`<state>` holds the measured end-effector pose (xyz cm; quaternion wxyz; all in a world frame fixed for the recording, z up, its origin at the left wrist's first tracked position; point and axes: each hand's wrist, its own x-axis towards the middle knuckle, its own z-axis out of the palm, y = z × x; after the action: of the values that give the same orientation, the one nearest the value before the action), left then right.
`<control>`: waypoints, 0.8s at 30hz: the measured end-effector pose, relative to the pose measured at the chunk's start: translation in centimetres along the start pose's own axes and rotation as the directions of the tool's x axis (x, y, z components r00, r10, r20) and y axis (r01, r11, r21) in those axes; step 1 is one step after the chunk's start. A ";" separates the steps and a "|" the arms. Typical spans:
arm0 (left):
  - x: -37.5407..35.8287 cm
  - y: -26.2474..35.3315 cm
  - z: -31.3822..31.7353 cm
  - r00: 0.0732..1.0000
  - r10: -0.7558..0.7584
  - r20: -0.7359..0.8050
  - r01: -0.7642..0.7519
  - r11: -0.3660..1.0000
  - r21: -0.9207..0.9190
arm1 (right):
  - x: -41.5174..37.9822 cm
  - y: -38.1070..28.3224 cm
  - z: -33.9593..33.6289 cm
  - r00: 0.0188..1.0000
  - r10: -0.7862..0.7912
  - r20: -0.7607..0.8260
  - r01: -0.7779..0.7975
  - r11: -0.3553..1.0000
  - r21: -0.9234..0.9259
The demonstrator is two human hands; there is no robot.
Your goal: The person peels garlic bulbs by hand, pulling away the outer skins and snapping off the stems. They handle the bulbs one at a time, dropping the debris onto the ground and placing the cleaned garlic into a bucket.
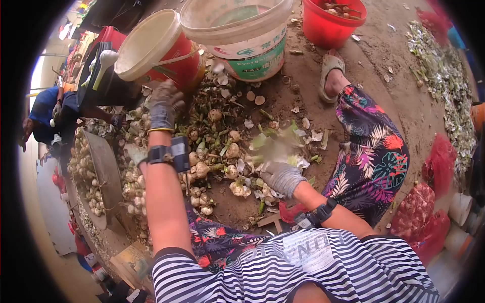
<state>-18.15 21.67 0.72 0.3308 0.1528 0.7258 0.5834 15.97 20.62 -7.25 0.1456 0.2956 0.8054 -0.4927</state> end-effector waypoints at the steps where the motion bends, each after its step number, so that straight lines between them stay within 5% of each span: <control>1: 1.1 -4.0 1.3 0.996 -0.077 -0.042 0.087 0.921 0.380 | -0.2 -0.8 -1.1 0.996 0.030 0.079 -0.033 0.999 0.028; 2: 3.6 -9.7 0.8 0.986 0.106 0.126 -0.165 0.662 0.731 | 0.1 -0.7 -0.9 0.998 0.030 0.054 -0.033 0.998 0.052; 3: 5.4 -15.0 0.9 0.972 0.186 0.143 -0.190 0.269 0.944 | 0.3 -0.5 -0.6 0.999 0.033 0.028 -0.034 0.997 0.074; 5: 3.7 -15.7 4.7 1.000 0.025 0.007 -0.005 -0.070 0.998 | 0.7 -0.1 -0.2 0.997 0.082 -0.013 -0.080 0.992 0.096; 6: 4.7 -16.4 5.0 1.000 0.024 0.013 -0.012 -0.068 0.998 | 0.9 0.2 0.0 0.991 0.124 -0.049 -0.118 0.986 0.115; 8: 6.1 -17.1 5.7 0.962 -0.242 -0.129 0.097 -0.141 0.985 | 1.4 1.1 0.4 0.990 0.112 -0.080 -0.108 0.992 0.061; 11: 5.5 -15.9 5.1 0.980 -0.162 -0.115 0.106 -0.058 0.993 | 1.7 2.2 1.1 0.993 0.044 -0.110 -0.040 0.999 0.036; 13: 4.7 -15.0 3.2 0.978 -0.195 -0.072 0.070 -0.018 0.997 | 1.8 0.7 -0.4 0.980 0.171 -0.103 -0.135 0.947 0.290; 14: 2.6 -13.1 2.4 0.937 -0.348 -0.010 0.254 0.665 0.702 | 1.6 -0.3 -1.4 0.974 0.222 -0.055 -0.201 0.946 0.254; 15: 0.3 -11.3 1.8 0.902 -0.405 0.147 0.410 0.912 -0.007 | 1.8 -0.3 -1.1 0.965 0.250 -0.074 -0.224 0.940 0.258; 17: -4.3 -9.3 1.7 0.867 -0.246 0.433 0.365 0.905 -0.217 | 2.5 0.8 0.6 0.956 0.105 -0.273 -0.046 0.976 0.214; 19: -8.5 -8.3 2.5 0.849 -0.214 0.483 0.303 0.946 -0.114 | 3.2 0.5 1.3 0.870 0.004 -0.492 0.142 0.955 0.260; 21: -13.1 -7.6 3.7 0.882 0.100 0.461 -0.207 0.960 0.188 | 3.7 -0.3 1.3 0.856 -0.044 -0.514 0.176 0.962 0.211; 22: -15.5 -7.0 4.7 0.890 0.168 0.423 -0.288 0.928 0.236 | 2.7 -1.2 0.4 0.810 -0.137 -0.570 0.307 0.927 0.214; 24: -19.1 -5.8 5.3 0.765 0.395 0.508 -0.602 0.718 0.349 | 0.4 -3.0 -1.1 0.747 -0.229 -0.624 0.440 0.874 0.207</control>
<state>0.37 12.47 0.49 0.2470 0.5412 0.6957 0.4027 13.79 20.71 -4.80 -0.2530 0.3005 0.7527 -0.5283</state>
